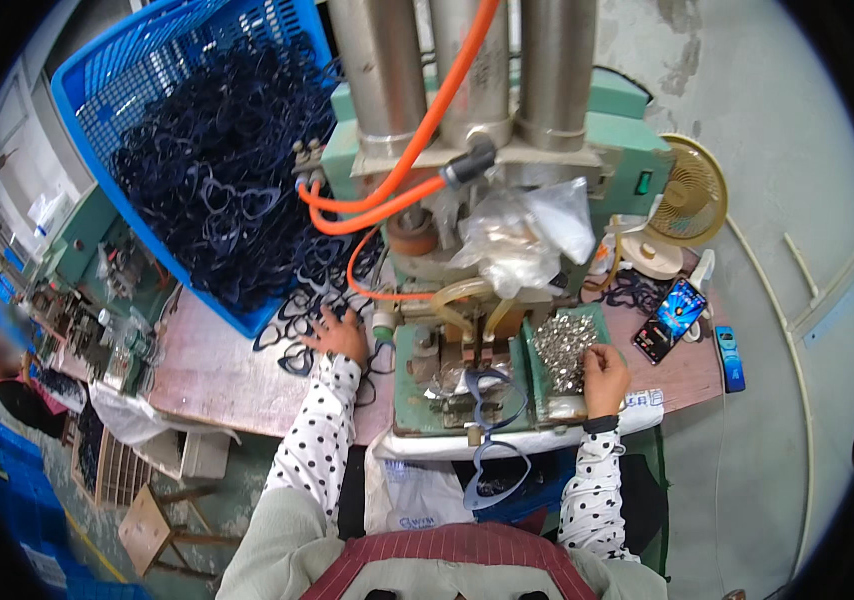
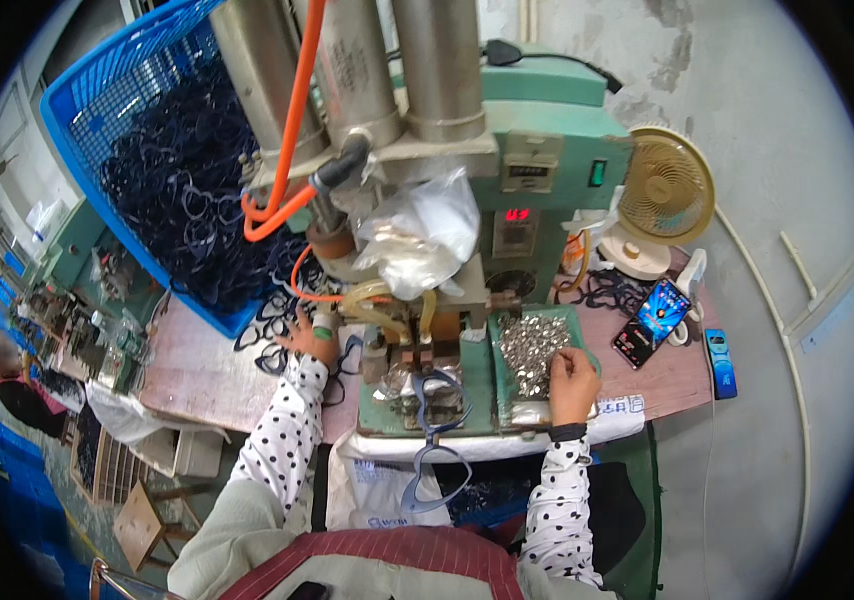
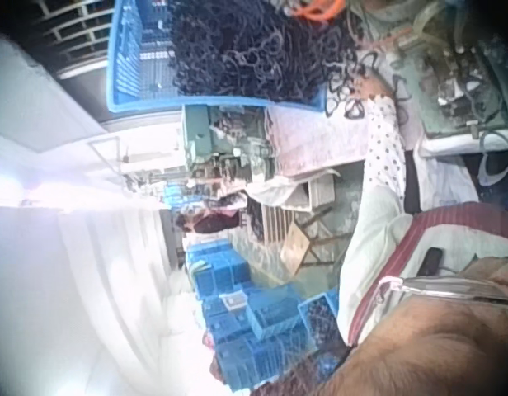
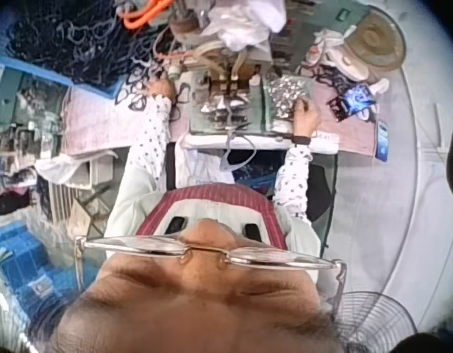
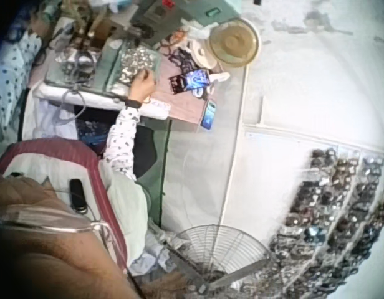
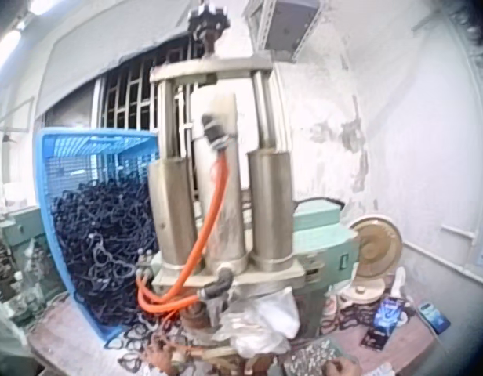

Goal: The person assembles heart-shaped sunglasses by placing frames into a press, inserting metal components, and operating the machine. The person repeatedly picks up frames, aligns them, and secures parts using the press.

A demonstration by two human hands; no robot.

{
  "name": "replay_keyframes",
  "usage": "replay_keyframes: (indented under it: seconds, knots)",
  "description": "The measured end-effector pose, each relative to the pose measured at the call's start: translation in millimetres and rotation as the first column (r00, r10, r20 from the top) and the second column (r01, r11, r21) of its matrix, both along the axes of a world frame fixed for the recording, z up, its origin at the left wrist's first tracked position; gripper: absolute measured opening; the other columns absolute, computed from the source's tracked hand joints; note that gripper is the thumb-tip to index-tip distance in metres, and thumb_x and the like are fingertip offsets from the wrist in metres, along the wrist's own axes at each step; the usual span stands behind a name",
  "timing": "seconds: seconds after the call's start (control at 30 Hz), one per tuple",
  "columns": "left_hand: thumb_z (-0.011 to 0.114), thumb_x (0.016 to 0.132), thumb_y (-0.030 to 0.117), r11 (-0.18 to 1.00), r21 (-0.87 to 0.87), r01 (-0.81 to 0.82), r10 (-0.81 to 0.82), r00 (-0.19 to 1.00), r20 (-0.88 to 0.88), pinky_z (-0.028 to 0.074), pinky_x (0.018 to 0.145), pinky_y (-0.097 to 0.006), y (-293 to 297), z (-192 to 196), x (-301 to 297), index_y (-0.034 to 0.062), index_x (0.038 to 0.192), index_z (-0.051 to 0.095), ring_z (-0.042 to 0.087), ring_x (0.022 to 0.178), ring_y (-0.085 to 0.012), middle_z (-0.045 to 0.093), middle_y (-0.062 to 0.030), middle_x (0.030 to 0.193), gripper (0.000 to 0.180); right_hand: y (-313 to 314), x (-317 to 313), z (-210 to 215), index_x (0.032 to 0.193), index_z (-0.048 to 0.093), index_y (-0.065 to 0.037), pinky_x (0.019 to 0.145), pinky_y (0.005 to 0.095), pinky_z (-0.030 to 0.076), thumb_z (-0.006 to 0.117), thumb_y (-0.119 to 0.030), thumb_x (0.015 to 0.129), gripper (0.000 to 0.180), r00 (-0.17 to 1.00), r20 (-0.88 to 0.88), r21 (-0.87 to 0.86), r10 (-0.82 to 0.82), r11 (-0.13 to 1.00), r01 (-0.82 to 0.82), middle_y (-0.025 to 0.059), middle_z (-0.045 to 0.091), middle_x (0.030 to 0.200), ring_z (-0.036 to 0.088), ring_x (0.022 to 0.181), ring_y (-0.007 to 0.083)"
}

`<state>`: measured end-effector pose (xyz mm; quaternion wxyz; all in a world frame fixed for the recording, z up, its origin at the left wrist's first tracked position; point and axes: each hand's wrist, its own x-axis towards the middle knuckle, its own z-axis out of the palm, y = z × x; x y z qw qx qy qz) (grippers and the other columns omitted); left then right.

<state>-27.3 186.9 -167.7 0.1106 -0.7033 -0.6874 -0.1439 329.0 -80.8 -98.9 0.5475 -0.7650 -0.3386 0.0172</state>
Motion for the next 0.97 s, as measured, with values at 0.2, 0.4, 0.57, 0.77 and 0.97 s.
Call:
replay_keyframes:
  seconds: [0.2,0.4,0.57,0.77,0.97]
  knots:
    - [0.065,0.082,0.021,0.835,-0.016,0.549,-0.545,0.832,0.104,0.049,0.085,-0.046,-25,19,-6,0.0061,0.093,0.063,0.064,0.099,-0.0349,0.066,-0.0154,0.115,0.018,-13,-2,6,0.089,0.067,-0.002,0.065,0.0336,0.049,0.064,-0.008,0.085,0.008,0.968,0.249,0.029,0.002,1.0,-0.01,0.0131,0.068,0.077,0.064,0.07,0.023]
    - [0.059,0.09,0.018,0.696,0.004,0.718,-0.705,0.682,0.194,0.036,0.094,-0.056,-63,62,-33,0.0115,0.112,0.06,0.058,0.106,-0.0313,0.065,-0.0128,0.104,0.024,-6,-16,17,0.095,0.06,-0.004,0.068,0.0422,0.049,0.057,-0.006,0.09,0.006,0.945,0.325,-0.025,-0.027,0.999,0.037,0.0171,0.065,0.077,0.064,0.074,0.034]
    - [0.062,0.079,0.003,0.677,0.479,0.559,-0.719,0.64,0.271,0.04,0.073,-0.039,-126,136,-1,0.0031,0.12,0.061,0.051,0.077,-0.0319,0.057,-0.0112,0.08,0.04,-2,-29,27,0.091,0.065,-0.002,0.064,0.0311,0.05,0.062,-0.006,0.088,0.006,0.994,-0.012,0.121,0.113,0.987,-0.111,0.0111,0.067,0.077,0.064,0.067,0.0203]
    - [0.065,0.076,0.007,0.181,0.552,0.814,-0.978,0.209,0.012,0.047,0.085,-0.039,-199,184,45,0.0074,0.112,0.066,0.062,0.084,-0.0187,0.07,-0.0058,0.106,0.036,-1,-81,95,0.093,0.074,-0.003,0.062,0.0235,0.044,0.07,-0.001,0.078,0.016,0.889,-0.213,0.253,0.405,0.902,-0.351,0.0051,0.067,0.081,0.056,0.07,0.0105]
    - [0.069,0.079,0.015,0.011,0.524,0.852,-0.996,-0.04,0.086,0.047,0.094,-0.04,-211,184,73,0.0077,0.116,0.065,0.064,0.094,-0.0205,0.068,-0.007,0.111,0.037,-3,-109,125,0.093,0.075,-0.008,0.054,0.0254,0.039,0.074,-0.008,0.073,0.02,0.878,-0.157,0.054,0.451,0.892,-0.449,0.0031,0.069,0.081,0.047,0.061,0.0101]
